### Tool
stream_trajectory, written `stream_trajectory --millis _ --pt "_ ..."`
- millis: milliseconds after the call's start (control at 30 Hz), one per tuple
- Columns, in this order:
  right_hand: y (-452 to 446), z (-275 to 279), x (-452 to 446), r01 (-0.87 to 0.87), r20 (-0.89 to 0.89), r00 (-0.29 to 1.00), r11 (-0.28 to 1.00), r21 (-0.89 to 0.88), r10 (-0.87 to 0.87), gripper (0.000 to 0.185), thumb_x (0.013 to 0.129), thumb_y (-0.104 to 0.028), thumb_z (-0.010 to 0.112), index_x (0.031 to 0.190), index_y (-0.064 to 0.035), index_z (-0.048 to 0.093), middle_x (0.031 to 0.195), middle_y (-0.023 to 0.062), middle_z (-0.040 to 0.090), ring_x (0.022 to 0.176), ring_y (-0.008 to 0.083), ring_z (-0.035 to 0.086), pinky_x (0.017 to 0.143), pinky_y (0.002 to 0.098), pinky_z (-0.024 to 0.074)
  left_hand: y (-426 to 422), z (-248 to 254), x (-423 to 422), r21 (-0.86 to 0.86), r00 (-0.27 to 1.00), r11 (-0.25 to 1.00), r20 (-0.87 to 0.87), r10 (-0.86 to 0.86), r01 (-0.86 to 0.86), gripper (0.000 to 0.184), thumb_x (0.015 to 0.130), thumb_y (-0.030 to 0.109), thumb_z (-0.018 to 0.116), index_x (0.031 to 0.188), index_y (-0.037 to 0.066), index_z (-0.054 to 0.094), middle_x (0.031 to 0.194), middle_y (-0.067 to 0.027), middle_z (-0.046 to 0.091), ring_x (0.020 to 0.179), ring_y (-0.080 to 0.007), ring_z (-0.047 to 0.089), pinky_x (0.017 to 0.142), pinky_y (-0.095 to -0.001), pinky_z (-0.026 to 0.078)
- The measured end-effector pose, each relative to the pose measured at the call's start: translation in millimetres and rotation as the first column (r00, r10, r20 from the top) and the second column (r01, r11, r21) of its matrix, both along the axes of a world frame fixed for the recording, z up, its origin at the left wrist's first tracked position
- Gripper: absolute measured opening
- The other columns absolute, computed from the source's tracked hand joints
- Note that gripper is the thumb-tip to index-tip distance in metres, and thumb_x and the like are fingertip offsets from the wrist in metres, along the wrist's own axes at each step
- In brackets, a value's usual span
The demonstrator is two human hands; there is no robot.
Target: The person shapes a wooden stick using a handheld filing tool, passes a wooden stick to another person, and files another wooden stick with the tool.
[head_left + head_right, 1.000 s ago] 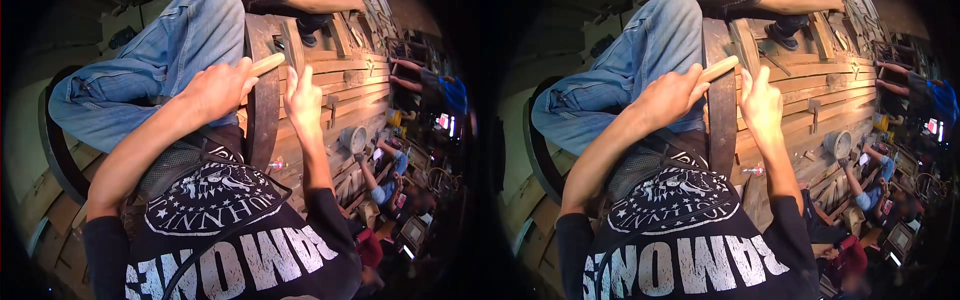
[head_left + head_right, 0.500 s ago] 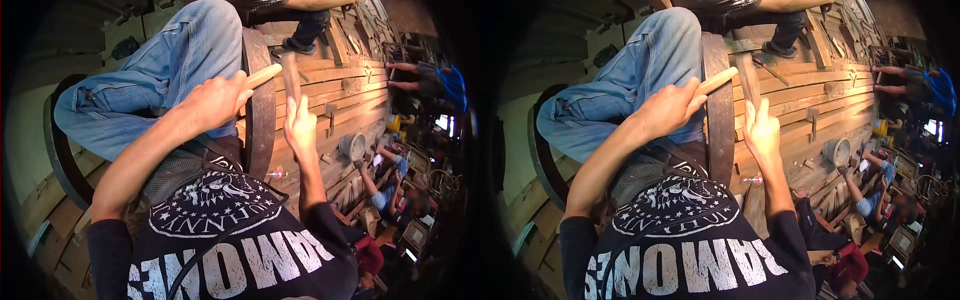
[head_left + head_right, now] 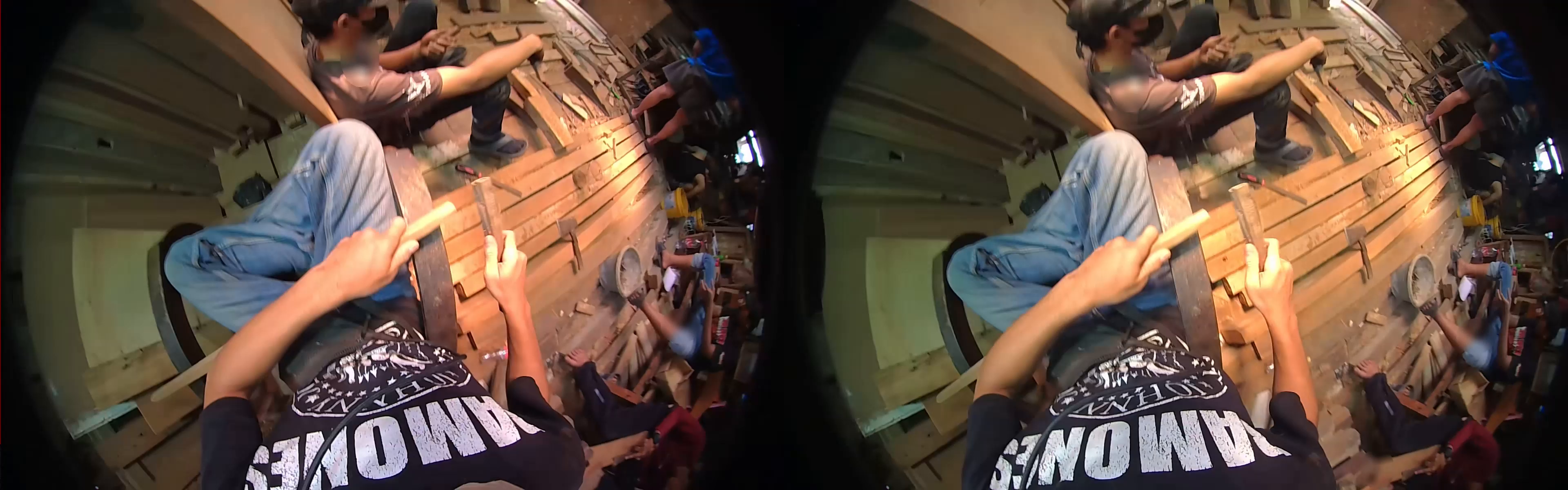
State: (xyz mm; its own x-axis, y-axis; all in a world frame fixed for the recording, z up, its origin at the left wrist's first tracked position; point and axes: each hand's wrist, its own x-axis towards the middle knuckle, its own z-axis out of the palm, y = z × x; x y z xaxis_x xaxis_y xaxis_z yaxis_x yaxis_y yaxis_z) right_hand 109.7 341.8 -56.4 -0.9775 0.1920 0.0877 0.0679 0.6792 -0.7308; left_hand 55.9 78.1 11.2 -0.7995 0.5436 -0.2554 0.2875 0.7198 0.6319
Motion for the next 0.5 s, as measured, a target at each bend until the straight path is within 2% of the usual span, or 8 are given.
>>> stream_trajectory --millis 100,167,300,367,433,500 --pt "-6 3 -17 -0.025 -0.045 0.999 1.0 -0.006 0.025 0.021 0.096 -0.024 0.057 0.098 -0.0029 0.055 0.063 0.0229 0.059 0.063 0.0436 0.062 0.054 0.0473 0.0448 4 40 -8 -0.039 0.995 0.998 -0.085 -0.051 0.048 0.033 0.099 0.038 0.047 0.104 0.005 0.044 0.068 -0.0279 0.059 0.07 -0.0488 0.06 0.061 -0.0577 0.047" --pt "-7 6 -20 0.005 -0.03 1.0 0.999 -0.044 -0.007 0.025 0.095 -0.027 0.059 0.099 -0.0029 0.056 0.063 0.0232 0.06 0.064 0.0438 0.063 0.056 0.0478 0.0458 7 63 -18 -0.068 0.978 0.992 -0.17 -0.117 0.106 0.034 0.099 0.039 0.046 0.104 0.006 0.045 0.066 -0.0262 0.059 0.069 -0.0474 0.061 0.06 -0.0567 0.047" --pt "5 -10 -16 0.084 0.001 0.996 0.995 -0.052 -0.084 0.032 0.093 -0.032 0.062 0.101 -0.0019 0.057 0.066 0.0249 0.062 0.066 0.0443 0.064 0.056 0.0481 0.0468 12 97 -47 -0.116 0.93 0.985 -0.333 -0.158 0.126 0.036 0.099 0.042 0.046 0.101 0.006 0.049 0.066 -0.0221 0.06 0.066 -0.0439 0.061 0.06 -0.0532 0.049" --pt "11 -24 -7 0.125 0.066 0.99 0.992 -0.034 -0.122 0.035 0.092 -0.035 0.061 0.102 -0.0011 0.057 0.067 0.0256 0.063 0.067 0.0438 0.065 0.057 0.048 0.0476 16 114 -59 -0.195 0.905 0.975 -0.389 -0.174 0.103 0.04 0.097 0.045 0.049 0.096 0.005 0.05 0.069 -0.0194 0.062 0.067 -0.0408 0.063 0.059 -0.0498 0.05" --pt "14 -33 1 0.143 0.125 0.983 0.989 -0.03 -0.138 0.038 0.092 -0.037 0.062 0.101 -0.0003 0.057 0.068 0.026 0.063 0.067 0.0435 0.065 0.058 0.0481 0.048 18 122 -72 -0.203 0.811 0.964 -0.528 -0.254 0.17 0.041 0.096 0.047 0.049 0.095 0.006 0.051 0.068 -0.0166 0.061 0.066 -0.0399 0.062 0.057 -0.0478 0.05" --pt "17 -46 6 0.143 0.04 0.989 0.99 -0.006 -0.142 0.032 0.092 -0.033 0.062 0.095 -0.0013 0.058 0.053 0.0151 0.056 0.049 0.0294 0.062 0.048 0.0389 0.0433 24 137 -73 -0.273 0.795 0.94 -0.514 -0.321 0.203 0.041 0.096 0.048 0.05 0.094 0.006 0.051 0.068 -0.0158 0.06 0.065 -0.038 0.063 0.055 -0.0465 0.05"
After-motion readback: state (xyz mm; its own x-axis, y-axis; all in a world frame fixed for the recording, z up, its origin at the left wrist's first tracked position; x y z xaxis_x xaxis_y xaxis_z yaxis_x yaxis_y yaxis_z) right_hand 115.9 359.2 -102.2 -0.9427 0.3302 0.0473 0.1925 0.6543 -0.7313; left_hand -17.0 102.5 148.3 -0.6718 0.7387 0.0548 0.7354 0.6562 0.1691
